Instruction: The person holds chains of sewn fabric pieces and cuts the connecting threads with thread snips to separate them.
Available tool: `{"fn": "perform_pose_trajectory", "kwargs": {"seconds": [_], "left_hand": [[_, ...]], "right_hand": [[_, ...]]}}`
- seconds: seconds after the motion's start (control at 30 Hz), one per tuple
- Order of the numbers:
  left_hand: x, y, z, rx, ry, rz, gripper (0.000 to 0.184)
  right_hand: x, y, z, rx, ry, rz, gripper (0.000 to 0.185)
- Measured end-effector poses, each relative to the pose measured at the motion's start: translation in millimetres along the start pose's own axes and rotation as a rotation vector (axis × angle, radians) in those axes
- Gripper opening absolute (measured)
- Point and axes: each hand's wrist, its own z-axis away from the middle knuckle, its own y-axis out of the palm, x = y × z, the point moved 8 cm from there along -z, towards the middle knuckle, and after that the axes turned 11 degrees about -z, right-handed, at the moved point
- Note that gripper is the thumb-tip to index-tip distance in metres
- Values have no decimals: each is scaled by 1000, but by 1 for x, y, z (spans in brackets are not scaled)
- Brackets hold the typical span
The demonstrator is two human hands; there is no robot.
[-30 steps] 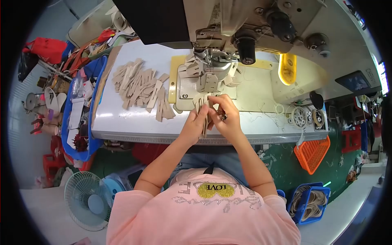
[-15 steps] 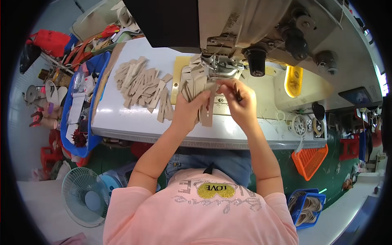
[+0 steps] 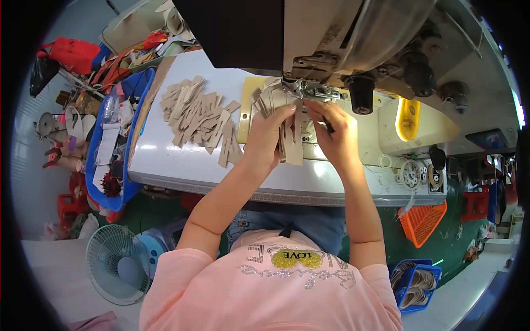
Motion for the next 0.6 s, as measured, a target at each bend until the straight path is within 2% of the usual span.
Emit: {"fn": "perform_pose_trajectory", "kwargs": {"seconds": [0.43, 0.6], "left_hand": [[0, -1, -5, -15, -2, -4, 24], [-4, -3, 14, -71, 39, -105, 26]], "right_hand": [[7, -1, -6, -1, 42, 48, 42], [7, 0, -6, 11, 50, 34, 42]]}}
